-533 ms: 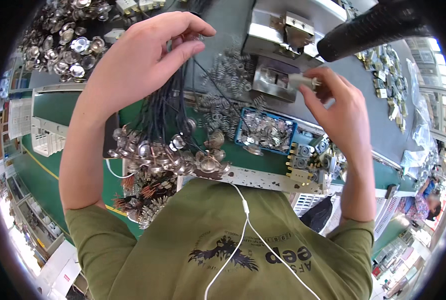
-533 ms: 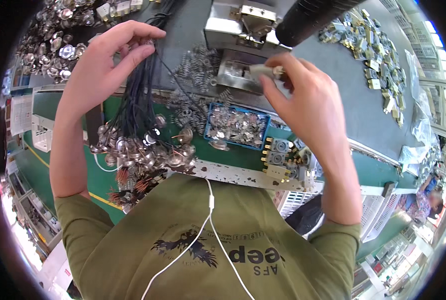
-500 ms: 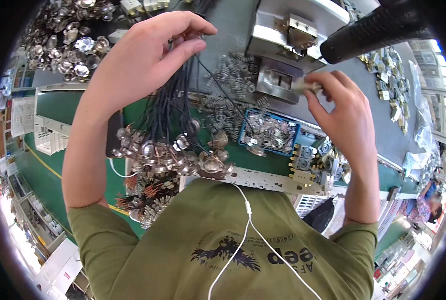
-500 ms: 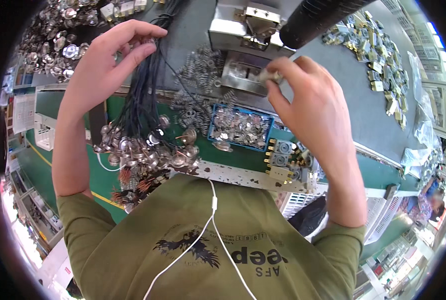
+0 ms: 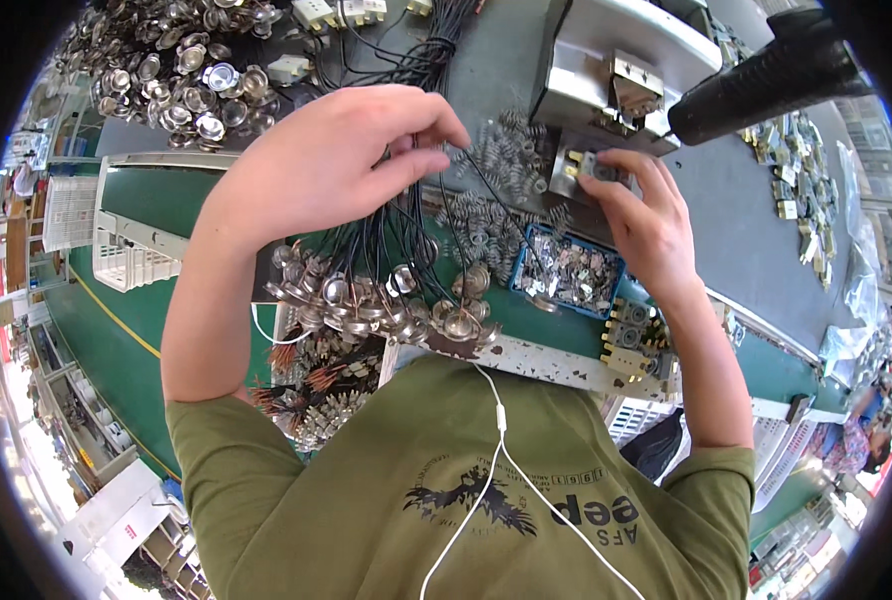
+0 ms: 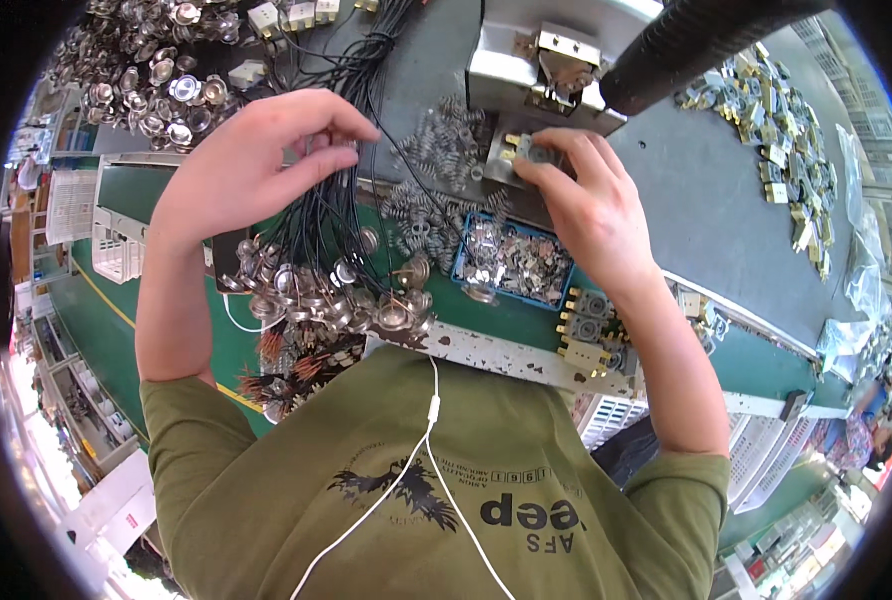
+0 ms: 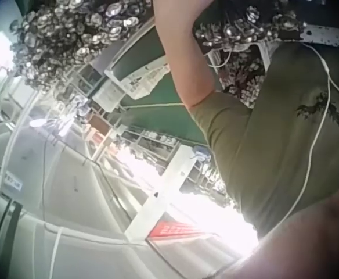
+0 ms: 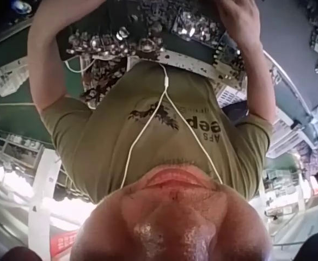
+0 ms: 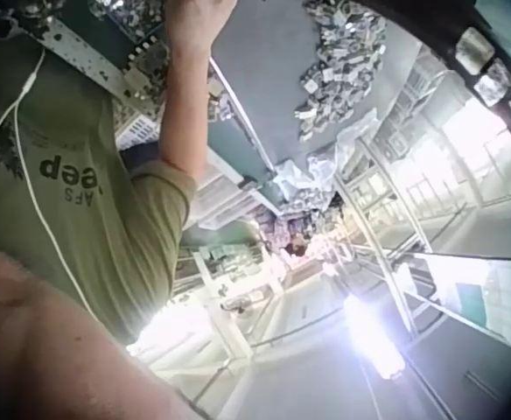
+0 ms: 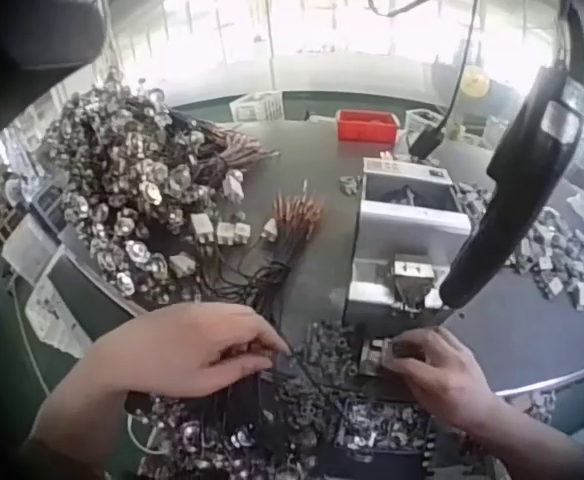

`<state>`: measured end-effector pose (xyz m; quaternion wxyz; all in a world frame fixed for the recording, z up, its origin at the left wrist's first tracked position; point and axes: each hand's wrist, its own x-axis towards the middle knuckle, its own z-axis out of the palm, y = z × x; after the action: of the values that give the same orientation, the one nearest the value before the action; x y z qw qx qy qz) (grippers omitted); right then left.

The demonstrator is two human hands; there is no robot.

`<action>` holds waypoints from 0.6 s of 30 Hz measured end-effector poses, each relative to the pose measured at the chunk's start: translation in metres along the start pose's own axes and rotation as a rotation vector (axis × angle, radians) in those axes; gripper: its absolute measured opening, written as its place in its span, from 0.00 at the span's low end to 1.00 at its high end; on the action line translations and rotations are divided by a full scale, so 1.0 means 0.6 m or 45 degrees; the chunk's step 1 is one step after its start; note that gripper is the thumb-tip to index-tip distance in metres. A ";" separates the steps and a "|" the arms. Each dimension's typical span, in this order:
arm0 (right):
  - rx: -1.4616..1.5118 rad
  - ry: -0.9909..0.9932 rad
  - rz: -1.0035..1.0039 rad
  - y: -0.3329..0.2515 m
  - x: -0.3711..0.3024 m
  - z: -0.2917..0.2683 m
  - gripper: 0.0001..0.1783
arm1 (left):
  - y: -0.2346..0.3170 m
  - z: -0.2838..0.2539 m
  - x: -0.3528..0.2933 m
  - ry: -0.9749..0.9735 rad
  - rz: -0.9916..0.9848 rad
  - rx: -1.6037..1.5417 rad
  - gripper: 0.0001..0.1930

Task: Assembling electrical components on a production line using an electric screwdriver.

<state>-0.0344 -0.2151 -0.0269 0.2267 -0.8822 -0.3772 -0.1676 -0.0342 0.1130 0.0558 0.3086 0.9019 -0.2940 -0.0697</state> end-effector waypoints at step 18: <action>0.898 -0.584 1.091 -0.006 0.067 -0.139 0.11 | 0.030 0.011 -0.002 -0.348 -0.188 0.128 0.10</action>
<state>-0.0208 -0.2329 0.0629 0.4660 -0.8409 -0.0601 0.2686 -0.0457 0.0988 0.0612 0.2142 0.9175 -0.2693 -0.1995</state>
